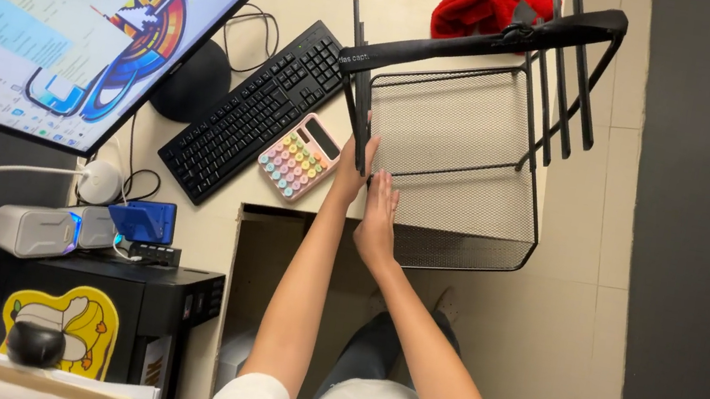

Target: The person repeatedly lifts and repositions a black wire rack on a desk, then moves it to a nearby chair. The person then picks up a red cloth and wipes a keyboard and mouse on a different desk.

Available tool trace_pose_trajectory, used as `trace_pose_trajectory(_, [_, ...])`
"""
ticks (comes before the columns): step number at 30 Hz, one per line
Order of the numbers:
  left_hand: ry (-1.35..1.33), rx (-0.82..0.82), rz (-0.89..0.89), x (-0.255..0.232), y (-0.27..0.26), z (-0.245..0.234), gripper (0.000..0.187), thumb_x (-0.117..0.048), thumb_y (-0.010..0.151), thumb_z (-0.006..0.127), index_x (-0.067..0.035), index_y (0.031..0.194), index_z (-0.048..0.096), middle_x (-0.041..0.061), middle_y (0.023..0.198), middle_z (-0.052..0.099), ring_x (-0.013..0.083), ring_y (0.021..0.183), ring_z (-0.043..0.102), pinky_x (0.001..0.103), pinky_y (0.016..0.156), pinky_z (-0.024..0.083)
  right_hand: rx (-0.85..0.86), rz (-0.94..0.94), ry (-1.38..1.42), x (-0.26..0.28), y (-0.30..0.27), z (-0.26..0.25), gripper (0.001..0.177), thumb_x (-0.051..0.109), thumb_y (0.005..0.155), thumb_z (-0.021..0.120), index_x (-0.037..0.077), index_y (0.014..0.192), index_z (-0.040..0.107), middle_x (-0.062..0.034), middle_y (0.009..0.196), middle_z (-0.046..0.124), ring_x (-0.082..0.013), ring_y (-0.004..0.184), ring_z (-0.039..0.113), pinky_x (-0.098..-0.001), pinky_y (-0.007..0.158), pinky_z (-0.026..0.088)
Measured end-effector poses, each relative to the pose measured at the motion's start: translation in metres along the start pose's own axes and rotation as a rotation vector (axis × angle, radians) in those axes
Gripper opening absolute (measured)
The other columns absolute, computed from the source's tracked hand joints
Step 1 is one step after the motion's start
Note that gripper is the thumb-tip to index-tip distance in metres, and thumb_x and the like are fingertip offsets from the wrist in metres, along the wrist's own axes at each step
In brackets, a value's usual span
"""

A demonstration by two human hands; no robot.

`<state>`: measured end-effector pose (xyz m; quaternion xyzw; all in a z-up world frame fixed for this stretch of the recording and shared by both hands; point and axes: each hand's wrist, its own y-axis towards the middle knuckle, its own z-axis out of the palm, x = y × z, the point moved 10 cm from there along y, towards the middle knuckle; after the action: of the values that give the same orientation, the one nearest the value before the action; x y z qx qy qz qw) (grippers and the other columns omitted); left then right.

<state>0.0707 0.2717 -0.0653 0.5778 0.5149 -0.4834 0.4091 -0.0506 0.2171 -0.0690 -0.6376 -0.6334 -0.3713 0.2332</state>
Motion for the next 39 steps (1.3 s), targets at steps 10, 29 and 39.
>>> trace_pose_trajectory(10, [0.033, -0.002, 0.133, -0.008, 0.005, -0.001, 0.056, -0.025, 0.109, 0.047, 0.002, 0.157, 0.036, 0.022, 0.157, 0.049, 0.0313, 0.146, 0.046, 0.037, 0.118, 0.035, -0.094, 0.005, 0.07, 0.014, -0.018, -0.015, 0.095, -0.029, 0.071, 0.04, -0.002, 0.161, 0.026, -0.0199, 0.168, 0.027, -0.0334, 0.158, 0.022, -0.0545, 0.129, 0.011])
trace_pose_trajectory(29, [0.118, -0.108, 0.002, -0.024, -0.008, -0.014, 0.048, -0.028, 0.105, 0.057, 0.004, 0.14, 0.054, 0.024, 0.119, 0.067, 0.0346, 0.112, 0.064, 0.037, 0.097, 0.05, 0.022, -0.013, 0.148, 0.009, -0.051, -0.061, 0.077, -0.007, 0.086, 0.056, -0.001, 0.158, 0.028, -0.0216, 0.165, 0.03, -0.0362, 0.155, 0.025, -0.0521, 0.126, 0.016])
trace_pose_trajectory(39, [0.288, -0.509, 0.161, -0.015, -0.148, 0.005, 0.041, -0.02, 0.102, 0.059, -0.003, 0.138, 0.048, 0.014, 0.135, 0.051, 0.0294, 0.126, 0.05, 0.043, 0.105, 0.044, -0.442, 0.206, -0.109, -0.118, -0.043, -0.233, 0.048, 0.0, 0.094, 0.056, -0.004, 0.141, 0.054, -0.0249, 0.153, 0.047, -0.0435, 0.141, 0.047, -0.0481, 0.117, 0.038])
